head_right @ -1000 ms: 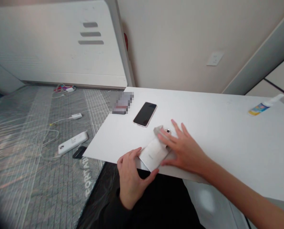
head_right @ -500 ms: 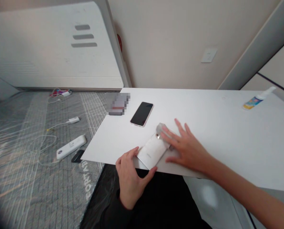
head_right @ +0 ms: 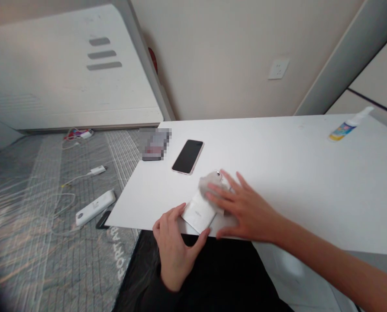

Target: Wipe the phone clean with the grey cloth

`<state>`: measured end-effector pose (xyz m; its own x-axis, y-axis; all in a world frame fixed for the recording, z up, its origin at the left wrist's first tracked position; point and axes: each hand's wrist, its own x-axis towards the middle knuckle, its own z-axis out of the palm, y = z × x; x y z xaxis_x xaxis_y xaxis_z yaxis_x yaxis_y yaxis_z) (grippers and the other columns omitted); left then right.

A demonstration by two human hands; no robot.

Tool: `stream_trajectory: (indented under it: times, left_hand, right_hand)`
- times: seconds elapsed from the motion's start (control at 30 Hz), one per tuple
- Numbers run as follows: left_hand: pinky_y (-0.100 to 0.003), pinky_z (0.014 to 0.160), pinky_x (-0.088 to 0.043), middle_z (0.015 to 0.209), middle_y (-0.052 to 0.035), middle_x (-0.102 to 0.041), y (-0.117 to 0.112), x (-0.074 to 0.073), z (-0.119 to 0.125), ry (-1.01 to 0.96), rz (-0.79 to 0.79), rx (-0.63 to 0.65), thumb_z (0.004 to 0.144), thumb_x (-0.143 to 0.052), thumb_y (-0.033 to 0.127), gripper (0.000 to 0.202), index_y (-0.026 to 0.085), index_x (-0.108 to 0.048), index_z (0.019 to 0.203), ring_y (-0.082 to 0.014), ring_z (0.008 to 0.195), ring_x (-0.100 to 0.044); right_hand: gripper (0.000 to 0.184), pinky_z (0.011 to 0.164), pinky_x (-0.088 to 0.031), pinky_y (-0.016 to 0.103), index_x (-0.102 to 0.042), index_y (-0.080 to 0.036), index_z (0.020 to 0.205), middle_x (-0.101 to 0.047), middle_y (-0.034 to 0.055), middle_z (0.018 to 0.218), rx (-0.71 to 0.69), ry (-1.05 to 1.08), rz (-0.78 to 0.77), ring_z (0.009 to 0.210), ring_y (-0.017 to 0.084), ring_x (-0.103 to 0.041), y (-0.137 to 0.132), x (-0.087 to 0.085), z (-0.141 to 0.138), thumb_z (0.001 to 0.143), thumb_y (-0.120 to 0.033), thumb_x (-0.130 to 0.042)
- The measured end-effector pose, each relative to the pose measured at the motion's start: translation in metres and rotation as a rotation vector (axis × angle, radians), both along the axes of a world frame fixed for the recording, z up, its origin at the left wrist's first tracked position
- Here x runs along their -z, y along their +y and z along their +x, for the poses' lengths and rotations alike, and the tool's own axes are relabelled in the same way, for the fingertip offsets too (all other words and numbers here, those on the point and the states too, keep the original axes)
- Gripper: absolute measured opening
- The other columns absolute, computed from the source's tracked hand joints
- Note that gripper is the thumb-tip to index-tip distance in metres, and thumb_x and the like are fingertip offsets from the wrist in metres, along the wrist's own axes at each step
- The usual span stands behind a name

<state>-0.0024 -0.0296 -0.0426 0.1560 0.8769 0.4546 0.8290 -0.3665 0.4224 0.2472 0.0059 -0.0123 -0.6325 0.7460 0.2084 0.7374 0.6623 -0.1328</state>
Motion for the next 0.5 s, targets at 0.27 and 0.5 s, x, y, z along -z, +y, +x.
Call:
stream_trajectory:
  times: [0.27,0.5]
  left_hand:
    - [-0.042,0.102,-0.036,0.123,-0.0118,-0.063,0.000,0.004,-0.003,0.039,0.007,0.004,0.093,-0.065,0.057,0.060,0.017,-0.049,0.135,-0.0287,0.116,-0.058]
    - [-0.042,0.101,-0.037,0.122,-0.0119,-0.064,0.001,0.008,-0.006,0.070,0.063,0.013,0.095,-0.062,0.059,0.059,0.016,-0.050,0.134,-0.0283,0.115,-0.059]
  right_hand:
    - [0.093,0.120,-0.026,0.074,-0.030,-0.027,0.165,-0.032,0.0069,0.169,0.101,-0.028,0.026,0.158,0.044,-0.018,0.009,0.005,0.009,0.092,-0.081,-0.049]
    - [0.078,0.123,-0.031,0.067,-0.034,-0.026,0.163,-0.031,0.0044,0.170,0.106,-0.009,0.057,0.160,0.037,-0.016,-0.001,0.011,0.002,0.100,-0.069,-0.048]
